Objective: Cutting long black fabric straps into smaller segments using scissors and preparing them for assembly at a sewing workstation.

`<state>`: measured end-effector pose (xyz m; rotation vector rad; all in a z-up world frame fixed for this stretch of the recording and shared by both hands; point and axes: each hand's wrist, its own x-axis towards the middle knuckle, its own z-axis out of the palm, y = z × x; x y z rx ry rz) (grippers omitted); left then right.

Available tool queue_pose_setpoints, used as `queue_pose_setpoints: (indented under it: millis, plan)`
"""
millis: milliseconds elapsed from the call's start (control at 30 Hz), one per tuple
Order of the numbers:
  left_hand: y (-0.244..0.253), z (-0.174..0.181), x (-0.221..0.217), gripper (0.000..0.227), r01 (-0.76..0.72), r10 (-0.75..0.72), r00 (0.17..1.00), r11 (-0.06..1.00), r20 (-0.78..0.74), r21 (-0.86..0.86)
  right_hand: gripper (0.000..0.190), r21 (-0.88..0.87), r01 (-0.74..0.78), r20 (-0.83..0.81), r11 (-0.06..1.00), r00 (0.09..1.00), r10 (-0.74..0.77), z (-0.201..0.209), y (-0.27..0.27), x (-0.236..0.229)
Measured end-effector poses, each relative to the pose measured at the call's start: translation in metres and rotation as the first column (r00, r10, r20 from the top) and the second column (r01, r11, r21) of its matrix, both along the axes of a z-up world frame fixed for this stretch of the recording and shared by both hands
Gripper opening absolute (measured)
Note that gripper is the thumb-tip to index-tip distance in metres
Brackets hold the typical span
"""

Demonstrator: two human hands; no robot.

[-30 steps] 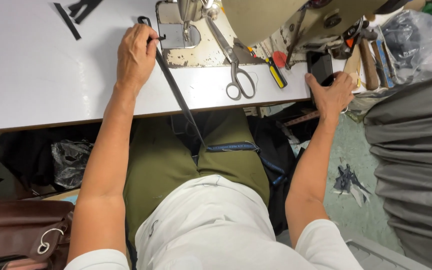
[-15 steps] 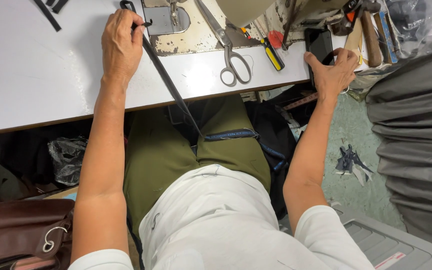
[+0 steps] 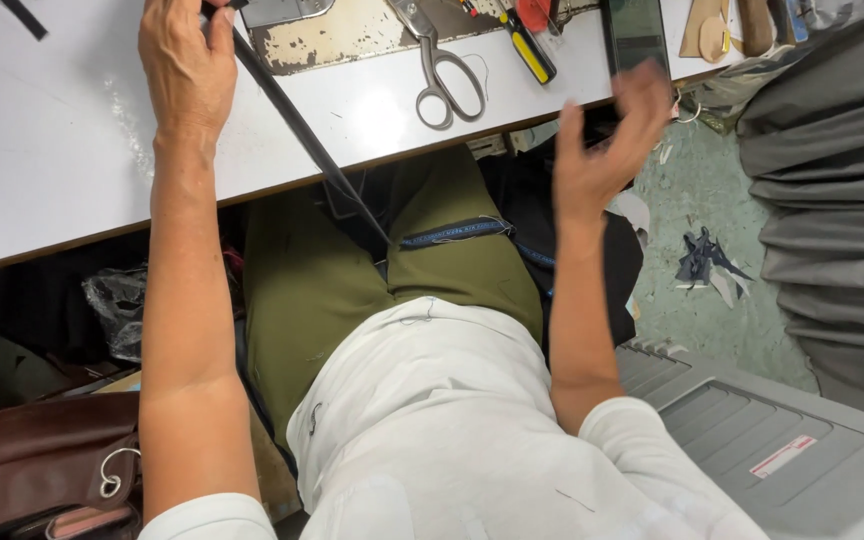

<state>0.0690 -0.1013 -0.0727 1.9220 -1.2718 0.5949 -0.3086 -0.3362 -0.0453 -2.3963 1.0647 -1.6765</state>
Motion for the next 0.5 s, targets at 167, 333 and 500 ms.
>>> queue_pose_setpoints:
  millis: [167, 333, 500]
  plan:
    - [0.001, -0.008, 0.004, 0.019, -0.053, 0.054, 0.998, 0.998, 0.025, -0.016, 0.019, 0.286, -0.589, 0.014, 0.755, 0.791, 0.612, -0.044, 0.108, 0.025]
    - [0.002, -0.016, 0.007, 0.014, -0.058, 0.059, 0.998, 0.998, 0.037, -0.024, 0.083, 0.789, -0.51, 0.024, 0.343, 0.583, 0.812, -0.062, 0.138, 0.068]
    - [0.002, -0.017, 0.01, 0.018, -0.066, 0.066, 0.997, 0.998, 0.04, -0.013, 0.034, 0.702, -0.565, 0.638, -0.434, 0.229, 0.735, -0.036, 0.165, 0.072]
